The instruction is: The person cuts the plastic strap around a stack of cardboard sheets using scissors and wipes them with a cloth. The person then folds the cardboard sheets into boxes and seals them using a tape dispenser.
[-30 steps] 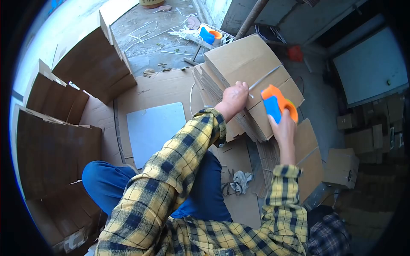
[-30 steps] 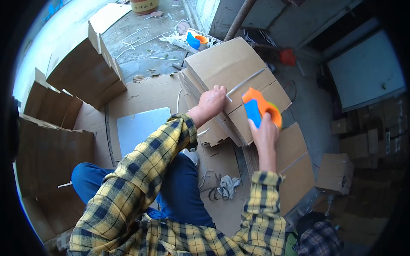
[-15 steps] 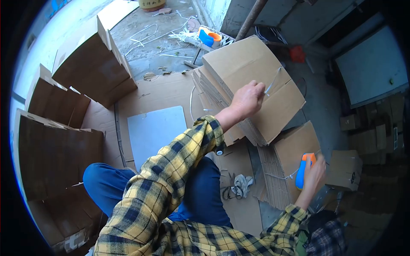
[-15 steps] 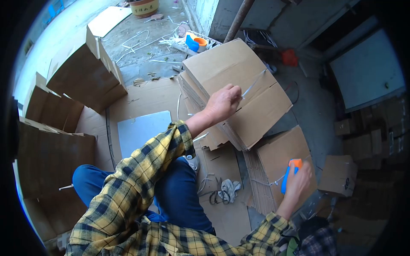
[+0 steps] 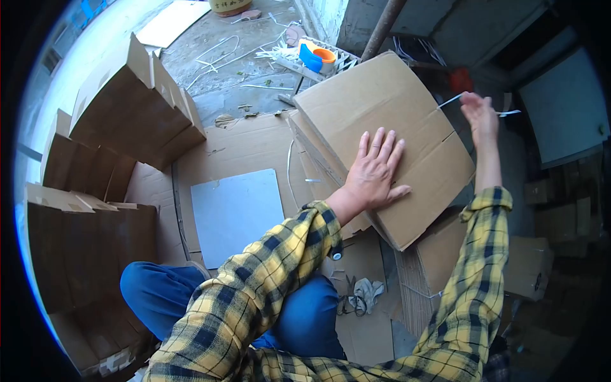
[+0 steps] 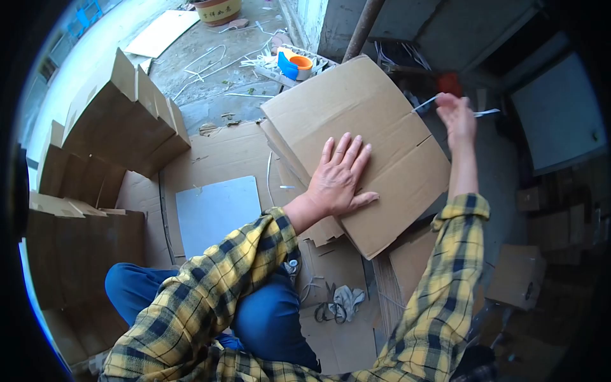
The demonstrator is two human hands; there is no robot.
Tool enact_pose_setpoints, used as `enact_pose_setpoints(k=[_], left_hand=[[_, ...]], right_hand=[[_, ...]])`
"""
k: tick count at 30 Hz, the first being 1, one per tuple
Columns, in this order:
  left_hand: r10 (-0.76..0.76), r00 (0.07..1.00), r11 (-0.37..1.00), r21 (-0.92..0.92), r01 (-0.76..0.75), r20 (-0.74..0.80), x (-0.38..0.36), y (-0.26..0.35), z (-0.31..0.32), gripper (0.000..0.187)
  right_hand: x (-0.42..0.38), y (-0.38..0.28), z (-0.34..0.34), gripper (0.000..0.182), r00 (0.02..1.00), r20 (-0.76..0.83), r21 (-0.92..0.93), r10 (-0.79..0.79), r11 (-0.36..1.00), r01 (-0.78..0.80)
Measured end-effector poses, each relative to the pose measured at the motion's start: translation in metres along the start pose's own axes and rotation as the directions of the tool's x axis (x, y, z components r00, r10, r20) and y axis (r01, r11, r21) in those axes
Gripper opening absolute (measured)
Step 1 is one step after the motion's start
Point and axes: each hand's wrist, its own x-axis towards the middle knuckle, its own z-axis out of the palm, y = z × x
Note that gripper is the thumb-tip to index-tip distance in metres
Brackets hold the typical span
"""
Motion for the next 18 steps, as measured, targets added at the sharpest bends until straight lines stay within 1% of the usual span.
enact_pose_setpoints(k=[1, 3, 5, 7, 8, 9, 10, 11, 12, 13, 14, 15, 16, 17, 18], left_hand=[[0.013, 1.0, 0.999, 0.045, -0.014, 0.014, -0.002, 0.001, 0.004, 0.091], [0.017, 0.999, 0.998, 0.065, -0.019, 0.036, -0.006, 0.0, 0.005, 0.091], [0.011, 0.999, 0.995, 0.094, -0.015, 0.04, -0.003, -0.003, 0.004, 0.09], [0.016, 0.999, 0.998, 0.064, -0.019, 0.036, -0.005, -0.003, 0.003, 0.09], [0.013, 0.999, 0.997, 0.077, -0.017, 0.044, -0.005, -0.003, 0.003, 0.09], [0.007, 0.999, 0.997, 0.076, -0.01, 0.041, -0.005, -0.003, 0.004, 0.09], [0.011, 0.999, 0.997, 0.074, -0.014, 0.034, -0.005, -0.003, 0.004, 0.09], [0.019, 0.999, 0.997, 0.072, -0.021, 0.03, -0.005, -0.002, 0.004, 0.09], [0.021, 0.999, 0.997, 0.075, -0.023, 0.028, -0.005, -0.002, 0.004, 0.09], [0.021, 0.999, 0.996, 0.088, -0.023, 0.025, -0.005, -0.002, 0.005, 0.091], [0.022, 1.0, 0.995, 0.1, -0.024, 0.019, -0.006, -0.003, 0.006, 0.091], [0.025, 1.0, 0.995, 0.1, -0.026, 0.011, -0.005, -0.002, 0.006, 0.091], [0.034, 0.999, 0.997, 0.076, -0.035, 0.012, -0.005, -0.002, 0.006, 0.091], [0.043, 0.999, 0.998, 0.051, -0.043, 0.013, -0.005, -0.002, 0.003, 0.091], [0.046, 0.999, 0.999, -0.002, -0.046, 0.027, -0.004, -0.002, -0.002, 0.088]], right_hand=[[0.016, 0.004, -0.02, 0.048, 0.996, -0.092, 0.147, -0.018, 0.989, 0.032], [0.031, 0.021, -0.049, 0.051, 0.938, -0.343, 0.205, 0.045, 0.978, 0.028], [0.049, 0.061, -0.108, 0.044, 0.875, -0.467, 0.369, 0.128, 0.927, 0.061], [0.049, 0.113, -0.179, 0.041, 0.844, -0.47, 0.287, 0.258, 0.949, -0.131], [0.035, 0.13, -0.198, 0.041, 0.773, -0.407, 0.273, 0.486, 0.873, -0.405], [0.021, 0.137, -0.209, 0.042, 0.642, -0.352, 0.239, 0.681, 0.728, -0.642], [0.002, 0.122, -0.191, 0.042, 0.646, -0.35, 0.233, 0.678, 0.731, -0.641], [-0.029, 0.094, -0.151, 0.04, 0.655, -0.514, -0.271, 0.554, 0.619, -0.737], [-0.034, 0.087, -0.143, 0.04, 0.688, -0.556, -0.496, 0.466, 0.479, -0.725], [-0.037, 0.084, -0.14, 0.04, 0.714, -0.592, -0.664, 0.373, 0.277, -0.695], [-0.019, 0.09, -0.156, 0.039, 0.898, -0.434, -0.863, 0.071, 0.253, -0.437], [-0.006, 0.09, -0.166, 0.039, 0.958, -0.181, -0.979, -0.222, 0.128, -0.156], [-0.017, 0.063, -0.13, 0.041, 0.961, -0.108, -0.97, -0.253, 0.238, -0.046], [-0.037, 0.033, -0.078, 0.044, 0.956, -0.037, -0.939, -0.29, 0.338, 0.067], [-0.041, 0.032, -0.056, 0.049, 0.968, 0.05, -0.938, -0.246, 0.32, 0.13]])
